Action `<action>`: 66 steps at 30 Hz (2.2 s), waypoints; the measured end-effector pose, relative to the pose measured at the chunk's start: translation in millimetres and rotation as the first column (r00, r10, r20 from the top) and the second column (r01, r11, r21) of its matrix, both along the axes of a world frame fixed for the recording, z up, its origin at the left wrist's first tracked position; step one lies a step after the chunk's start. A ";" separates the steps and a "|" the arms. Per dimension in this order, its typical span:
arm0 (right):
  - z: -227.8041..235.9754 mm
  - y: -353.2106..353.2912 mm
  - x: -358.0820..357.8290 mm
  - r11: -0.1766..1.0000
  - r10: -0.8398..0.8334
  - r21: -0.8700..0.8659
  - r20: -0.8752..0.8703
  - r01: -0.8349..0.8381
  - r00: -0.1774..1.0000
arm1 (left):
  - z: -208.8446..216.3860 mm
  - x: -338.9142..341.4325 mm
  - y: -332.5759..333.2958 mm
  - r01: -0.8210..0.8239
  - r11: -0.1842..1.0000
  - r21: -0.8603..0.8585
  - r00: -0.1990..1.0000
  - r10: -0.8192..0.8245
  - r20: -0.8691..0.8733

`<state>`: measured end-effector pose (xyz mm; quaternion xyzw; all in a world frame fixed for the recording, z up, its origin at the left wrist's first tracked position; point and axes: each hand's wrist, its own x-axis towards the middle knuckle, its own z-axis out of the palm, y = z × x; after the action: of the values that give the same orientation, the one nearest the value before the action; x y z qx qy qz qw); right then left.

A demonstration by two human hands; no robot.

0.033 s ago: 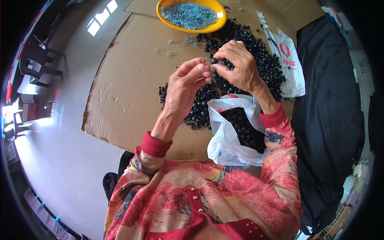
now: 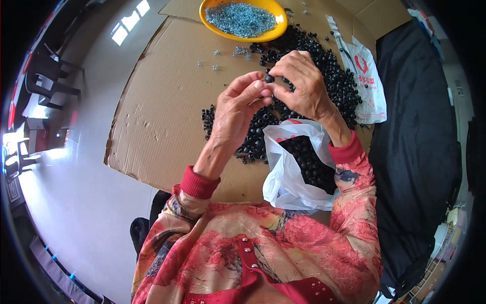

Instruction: The person is assembling small black plastic fasteners or grommets by hand.

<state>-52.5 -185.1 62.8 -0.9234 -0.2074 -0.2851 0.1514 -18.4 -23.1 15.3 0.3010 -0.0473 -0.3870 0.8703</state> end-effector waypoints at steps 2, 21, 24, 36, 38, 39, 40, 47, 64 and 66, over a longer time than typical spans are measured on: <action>9.4 13.7 -2.8 0.997 0.013 -0.080 0.030 -0.011 0.999 | -1.9 -2.9 -0.4 -0.012 0.999 -0.046 1.000 0.013 0.026; 31.5 21.6 26.3 0.976 0.213 0.039 -0.010 -0.212 0.977 | 5.9 22.0 8.5 0.033 0.955 -0.294 0.996 -0.057 -0.072; 33.5 17.7 27.2 0.932 0.239 0.324 -0.211 -0.163 0.948 | -1.8 27.0 13.3 0.006 0.951 -0.308 0.997 -0.030 -0.072; -91.0 -33.5 31.7 0.999 0.004 -0.040 -0.562 -0.032 0.827 | -38.9 31.7 32.8 -0.076 0.977 -0.201 0.995 0.062 -0.079; -94.3 -30.9 32.9 0.990 0.017 -0.108 -0.538 -0.089 0.843 | -41.0 32.4 33.3 -0.074 0.975 -0.211 0.995 0.058 -0.080; -94.6 -29.8 33.5 0.990 0.022 -0.106 -0.538 -0.094 0.843 | -41.4 32.5 34.0 -0.072 0.972 -0.222 0.995 0.055 -0.080; -94.7 -28.5 34.3 0.989 0.044 -0.098 -0.540 -0.114 0.840 | -40.4 31.8 34.2 -0.077 0.972 -0.221 0.995 0.061 -0.079; -69.3 -17.6 29.8 0.976 0.032 0.191 -0.597 0.102 0.802 | -31.9 23.2 25.9 -0.051 0.950 -0.309 0.995 0.020 -0.102; 38.4 34.8 15.0 0.827 0.266 0.563 -0.378 -0.008 0.887 | -11.4 18.0 22.6 -0.013 0.953 -0.303 0.998 0.029 0.048; 39.3 36.9 15.9 0.853 0.243 0.521 -0.371 -0.016 0.896 | -10.4 18.3 23.7 -0.016 0.952 -0.305 0.998 0.032 0.046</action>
<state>-36.6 -148.2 102.1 -0.8739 -0.1509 -0.1108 0.4486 -0.1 0.6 4.8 0.1738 -0.1247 -0.3567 0.9094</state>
